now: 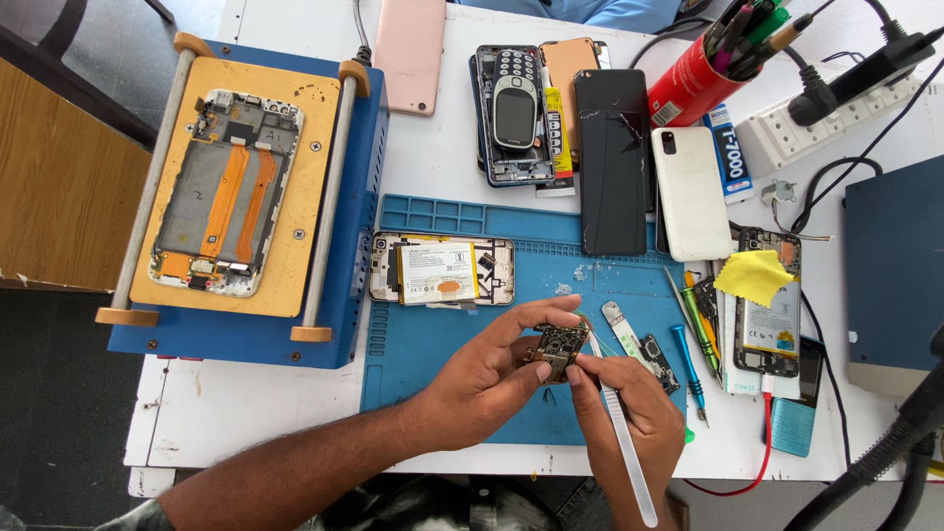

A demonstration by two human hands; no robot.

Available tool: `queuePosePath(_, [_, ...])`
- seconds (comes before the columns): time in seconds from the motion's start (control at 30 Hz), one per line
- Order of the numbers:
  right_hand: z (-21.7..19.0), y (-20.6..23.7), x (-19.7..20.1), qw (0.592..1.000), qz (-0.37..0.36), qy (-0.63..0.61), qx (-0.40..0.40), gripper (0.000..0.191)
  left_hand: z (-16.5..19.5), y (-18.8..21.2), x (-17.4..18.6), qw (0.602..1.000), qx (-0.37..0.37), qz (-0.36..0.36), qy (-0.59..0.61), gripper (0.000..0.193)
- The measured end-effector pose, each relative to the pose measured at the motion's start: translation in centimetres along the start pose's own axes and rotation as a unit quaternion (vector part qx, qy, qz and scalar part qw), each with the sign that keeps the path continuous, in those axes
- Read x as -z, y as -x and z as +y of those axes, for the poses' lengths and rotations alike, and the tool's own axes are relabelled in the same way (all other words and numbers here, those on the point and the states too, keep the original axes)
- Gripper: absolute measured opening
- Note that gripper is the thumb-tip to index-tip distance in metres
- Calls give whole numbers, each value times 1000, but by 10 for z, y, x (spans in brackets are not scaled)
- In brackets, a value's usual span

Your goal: The person holds a disassembled phone motherboard in one hand and scrubs it with a toothbrush, then uses a metal tool to pick and pry at components on the board. Other disassembled phones, batteries, and repair tools lie on the work mat around them.

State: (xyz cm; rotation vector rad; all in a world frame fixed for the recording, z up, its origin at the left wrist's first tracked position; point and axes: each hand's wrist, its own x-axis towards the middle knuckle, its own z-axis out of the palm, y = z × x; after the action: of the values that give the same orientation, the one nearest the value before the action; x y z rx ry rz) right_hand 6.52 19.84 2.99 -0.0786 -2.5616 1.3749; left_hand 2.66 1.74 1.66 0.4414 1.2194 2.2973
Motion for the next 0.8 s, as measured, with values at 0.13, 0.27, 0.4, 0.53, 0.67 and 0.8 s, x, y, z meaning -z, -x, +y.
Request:
queuePosePath(0.13, [1, 1, 0, 1000, 6, 3, -15, 12, 2, 1, -1, 1000, 6, 1, -2, 49])
queuePosePath(0.27, [2, 3, -1, 999, 16, 15, 26, 10, 2, 2, -2, 1000, 9, 5, -4, 48])
queuePosePath(0.4, [4, 2, -2, 996, 32, 46, 73, 9, 0, 1, -2, 999, 5, 16, -45, 51])
queuePosePath(0.53, [4, 1, -1, 997, 23, 47, 56, 8, -3, -1, -1, 999, 25, 21, -10, 51])
queuePosePath(0.67, [3, -1, 1, 999, 4, 30, 23, 11, -4, -3, 1, 998, 37, 35, 37, 51])
queuePosePath(0.8, [2, -3, 2, 1000, -19, -4, -24, 15, -4, -1, 1, 999, 29, 30, -6, 48])
